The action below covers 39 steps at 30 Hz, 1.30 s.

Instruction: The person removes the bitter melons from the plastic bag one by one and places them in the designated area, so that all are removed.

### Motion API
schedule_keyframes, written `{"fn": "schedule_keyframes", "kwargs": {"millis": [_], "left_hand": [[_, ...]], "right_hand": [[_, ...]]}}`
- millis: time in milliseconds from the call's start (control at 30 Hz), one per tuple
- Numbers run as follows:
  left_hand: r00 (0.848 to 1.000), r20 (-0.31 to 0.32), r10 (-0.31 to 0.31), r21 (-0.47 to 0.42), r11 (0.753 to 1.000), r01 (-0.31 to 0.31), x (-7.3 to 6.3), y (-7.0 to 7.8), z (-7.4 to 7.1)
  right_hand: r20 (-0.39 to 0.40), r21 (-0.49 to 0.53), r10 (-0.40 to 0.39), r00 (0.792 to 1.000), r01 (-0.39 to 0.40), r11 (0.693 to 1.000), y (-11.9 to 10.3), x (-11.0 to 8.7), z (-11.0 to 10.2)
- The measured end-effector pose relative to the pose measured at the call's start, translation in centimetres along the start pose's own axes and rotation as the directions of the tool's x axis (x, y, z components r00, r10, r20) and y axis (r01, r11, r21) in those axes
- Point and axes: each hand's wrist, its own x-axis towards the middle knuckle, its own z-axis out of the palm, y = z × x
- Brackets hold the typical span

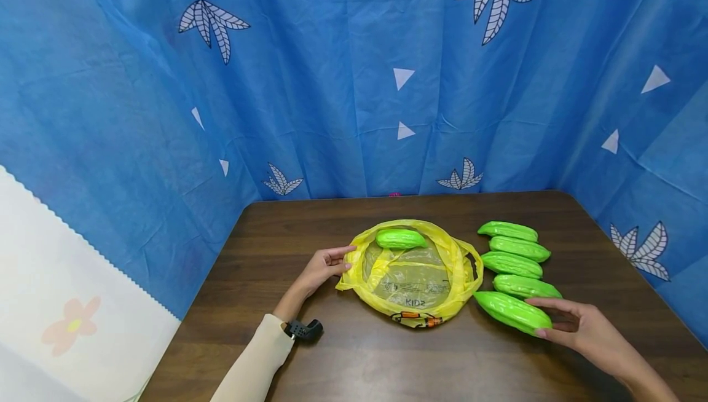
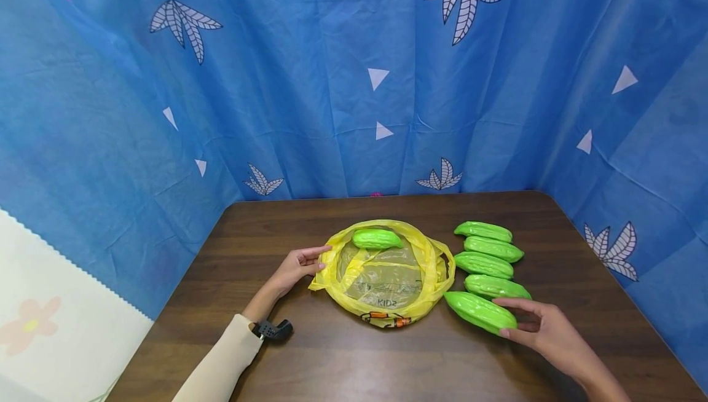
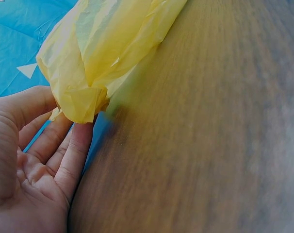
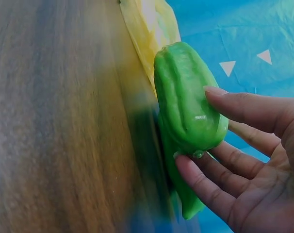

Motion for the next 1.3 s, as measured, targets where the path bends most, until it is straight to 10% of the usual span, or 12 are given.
{"fn": "schedule_keyframes", "kwargs": {"millis": [1300], "left_hand": [[0.999, -0.012, -0.032, -0.004, 0.999, 0.032, 0.0, 0.3, 0.2]], "right_hand": [[-0.048, -0.037, 0.006, 0.999, -0.008, 0.999, 1.1, -0.1, 0.0]]}}
